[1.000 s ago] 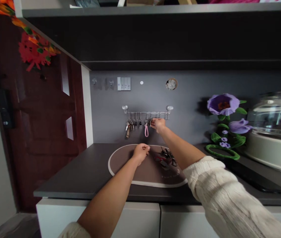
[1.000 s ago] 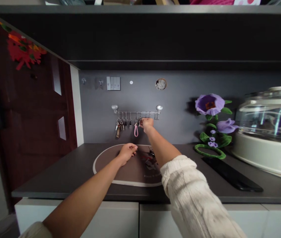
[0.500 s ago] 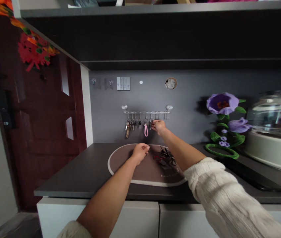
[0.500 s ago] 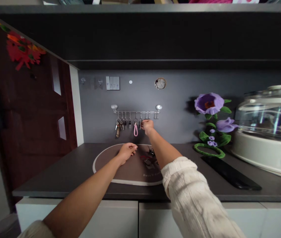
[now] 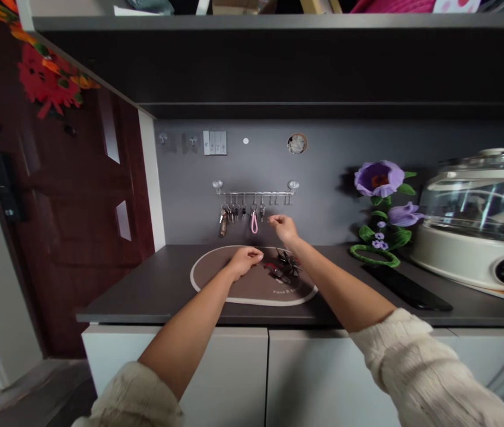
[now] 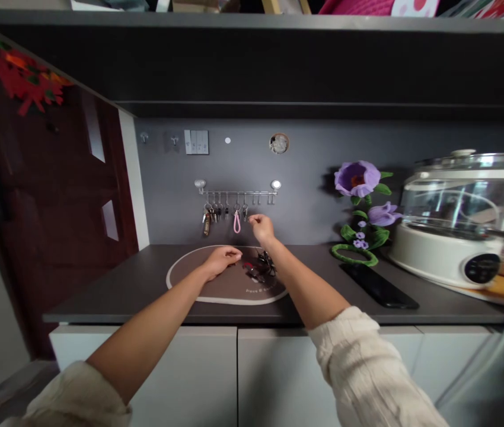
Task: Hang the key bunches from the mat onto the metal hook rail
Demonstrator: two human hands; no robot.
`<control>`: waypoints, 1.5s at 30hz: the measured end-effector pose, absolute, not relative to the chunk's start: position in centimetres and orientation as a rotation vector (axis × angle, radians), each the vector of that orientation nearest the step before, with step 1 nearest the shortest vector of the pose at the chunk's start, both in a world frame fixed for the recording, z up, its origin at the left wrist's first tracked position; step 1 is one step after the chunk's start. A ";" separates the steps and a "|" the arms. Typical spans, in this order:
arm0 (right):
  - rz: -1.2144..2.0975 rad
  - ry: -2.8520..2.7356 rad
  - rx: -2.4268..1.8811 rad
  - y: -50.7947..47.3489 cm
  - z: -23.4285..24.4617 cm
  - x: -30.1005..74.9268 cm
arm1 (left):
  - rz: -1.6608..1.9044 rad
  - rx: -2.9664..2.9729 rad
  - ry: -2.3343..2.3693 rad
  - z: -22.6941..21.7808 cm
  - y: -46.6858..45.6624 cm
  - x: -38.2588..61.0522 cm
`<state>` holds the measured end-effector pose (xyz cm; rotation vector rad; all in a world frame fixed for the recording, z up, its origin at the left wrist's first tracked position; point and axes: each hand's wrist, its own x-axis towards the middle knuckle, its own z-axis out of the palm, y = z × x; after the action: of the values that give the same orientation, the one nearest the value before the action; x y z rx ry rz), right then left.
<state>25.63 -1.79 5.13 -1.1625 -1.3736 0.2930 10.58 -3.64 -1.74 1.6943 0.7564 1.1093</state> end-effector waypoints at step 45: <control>-0.150 -1.870 -1.456 -8.5 -0.6 26.2 | 1.080 1.448 0.613 -1.2 -4.7 10.2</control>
<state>26.19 -8.54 -0.60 -1.4557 -1.8696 -0.1500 10.17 -4.73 -1.15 1.4482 0.6134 1.0799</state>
